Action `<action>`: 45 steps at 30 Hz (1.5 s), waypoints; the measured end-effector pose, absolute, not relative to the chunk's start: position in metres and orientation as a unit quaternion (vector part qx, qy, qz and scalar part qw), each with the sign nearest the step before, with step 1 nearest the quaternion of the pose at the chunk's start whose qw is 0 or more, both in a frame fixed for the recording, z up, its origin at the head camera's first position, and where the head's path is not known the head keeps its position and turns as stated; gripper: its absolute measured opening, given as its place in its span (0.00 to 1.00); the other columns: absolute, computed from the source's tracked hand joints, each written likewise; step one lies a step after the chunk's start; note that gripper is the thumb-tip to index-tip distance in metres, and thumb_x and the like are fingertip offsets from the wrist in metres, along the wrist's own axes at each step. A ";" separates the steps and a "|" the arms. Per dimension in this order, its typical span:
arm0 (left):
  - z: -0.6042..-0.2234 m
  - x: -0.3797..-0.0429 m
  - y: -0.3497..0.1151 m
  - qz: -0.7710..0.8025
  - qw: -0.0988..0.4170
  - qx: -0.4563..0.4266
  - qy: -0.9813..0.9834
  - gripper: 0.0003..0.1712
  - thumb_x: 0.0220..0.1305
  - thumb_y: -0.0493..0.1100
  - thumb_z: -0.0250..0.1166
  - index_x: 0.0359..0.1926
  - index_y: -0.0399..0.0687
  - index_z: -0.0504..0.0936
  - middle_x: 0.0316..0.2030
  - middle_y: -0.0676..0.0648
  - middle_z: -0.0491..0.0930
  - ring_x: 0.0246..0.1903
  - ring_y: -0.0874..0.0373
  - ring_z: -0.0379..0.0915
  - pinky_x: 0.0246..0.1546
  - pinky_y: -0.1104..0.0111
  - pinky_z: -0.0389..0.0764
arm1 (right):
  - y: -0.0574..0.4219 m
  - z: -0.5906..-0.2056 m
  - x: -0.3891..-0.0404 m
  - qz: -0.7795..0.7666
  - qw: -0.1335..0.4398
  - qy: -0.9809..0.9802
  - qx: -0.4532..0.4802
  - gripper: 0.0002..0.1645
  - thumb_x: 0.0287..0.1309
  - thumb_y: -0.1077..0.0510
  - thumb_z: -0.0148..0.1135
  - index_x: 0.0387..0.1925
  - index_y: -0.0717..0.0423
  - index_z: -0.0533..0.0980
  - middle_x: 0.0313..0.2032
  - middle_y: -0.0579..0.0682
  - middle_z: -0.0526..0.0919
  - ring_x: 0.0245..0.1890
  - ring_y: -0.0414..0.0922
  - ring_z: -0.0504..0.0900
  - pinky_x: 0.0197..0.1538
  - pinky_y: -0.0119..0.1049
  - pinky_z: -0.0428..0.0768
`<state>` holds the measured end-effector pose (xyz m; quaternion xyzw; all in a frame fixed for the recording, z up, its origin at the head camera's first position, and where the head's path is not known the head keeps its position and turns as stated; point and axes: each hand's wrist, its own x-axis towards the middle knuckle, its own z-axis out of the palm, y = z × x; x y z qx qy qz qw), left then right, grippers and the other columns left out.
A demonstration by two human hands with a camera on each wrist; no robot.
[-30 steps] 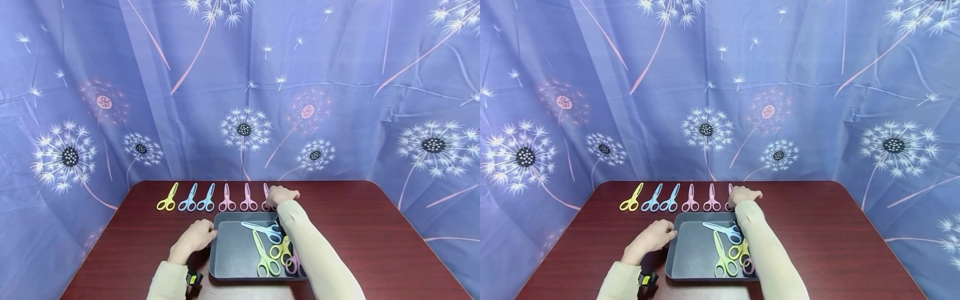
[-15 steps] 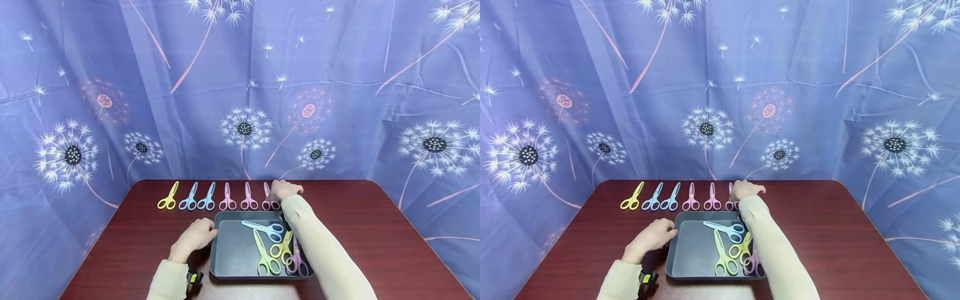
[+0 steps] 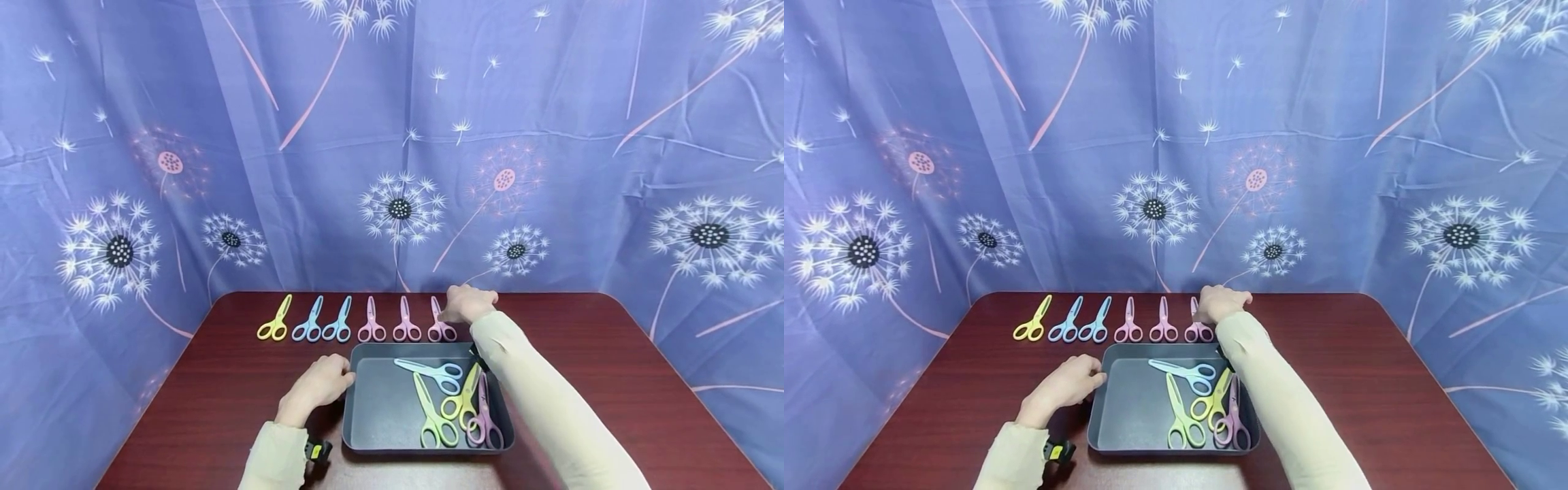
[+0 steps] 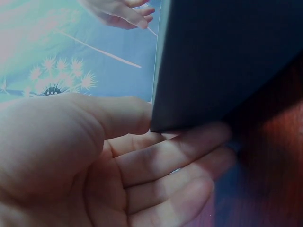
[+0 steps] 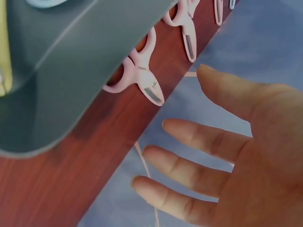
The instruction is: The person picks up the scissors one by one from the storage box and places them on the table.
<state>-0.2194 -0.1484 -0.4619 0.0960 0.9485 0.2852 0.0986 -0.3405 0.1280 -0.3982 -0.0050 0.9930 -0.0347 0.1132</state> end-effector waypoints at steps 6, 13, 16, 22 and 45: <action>-0.462 -0.220 -0.149 0.288 0.099 0.097 0.948 0.19 0.67 0.40 0.60 0.17 0.47 0.72 0.12 0.51 0.68 0.13 0.58 0.65 0.16 0.67 0.64 | 0.135 -0.392 -0.334 -0.022 0.096 0.994 -0.044 0.27 0.52 0.39 0.67 0.46 0.54 0.81 0.53 0.62 0.78 0.51 0.62 0.76 0.50 0.66 0.65; -0.464 -0.221 -0.150 0.284 0.096 0.099 0.949 0.19 0.66 0.40 0.60 0.17 0.48 0.72 0.12 0.51 0.69 0.13 0.58 0.66 0.16 0.67 0.64 | 0.135 -0.386 -0.319 -0.017 0.104 0.990 -0.092 0.18 0.54 0.42 0.68 0.35 0.51 0.80 0.45 0.57 0.82 0.49 0.60 0.79 0.48 0.64 0.68; -0.464 -0.220 -0.151 0.288 0.096 0.101 0.948 0.18 0.66 0.40 0.60 0.17 0.47 0.73 0.12 0.50 0.70 0.13 0.58 0.67 0.16 0.67 0.65 | 0.133 -0.384 -0.313 -0.008 0.099 0.988 -0.115 0.16 0.54 0.42 0.68 0.32 0.49 0.79 0.42 0.54 0.83 0.47 0.57 0.79 0.48 0.64 0.69; -0.463 -0.219 -0.149 0.290 0.099 0.103 0.946 0.17 0.66 0.40 0.59 0.19 0.47 0.74 0.13 0.50 0.71 0.14 0.58 0.68 0.17 0.66 0.66 | 0.133 -0.384 -0.297 0.007 0.058 0.984 -0.168 0.14 0.52 0.44 0.69 0.25 0.46 0.76 0.36 0.50 0.83 0.42 0.54 0.81 0.45 0.63 0.70; -0.461 -0.219 -0.148 0.298 0.096 0.104 0.944 0.15 0.67 0.39 0.59 0.21 0.45 0.75 0.13 0.50 0.71 0.15 0.57 0.68 0.17 0.66 0.66 | 0.148 -0.423 -0.234 0.002 -0.007 0.964 -0.266 0.10 0.50 0.49 0.72 0.33 0.47 0.82 0.32 0.44 0.77 0.37 0.49 0.74 0.38 0.54 0.69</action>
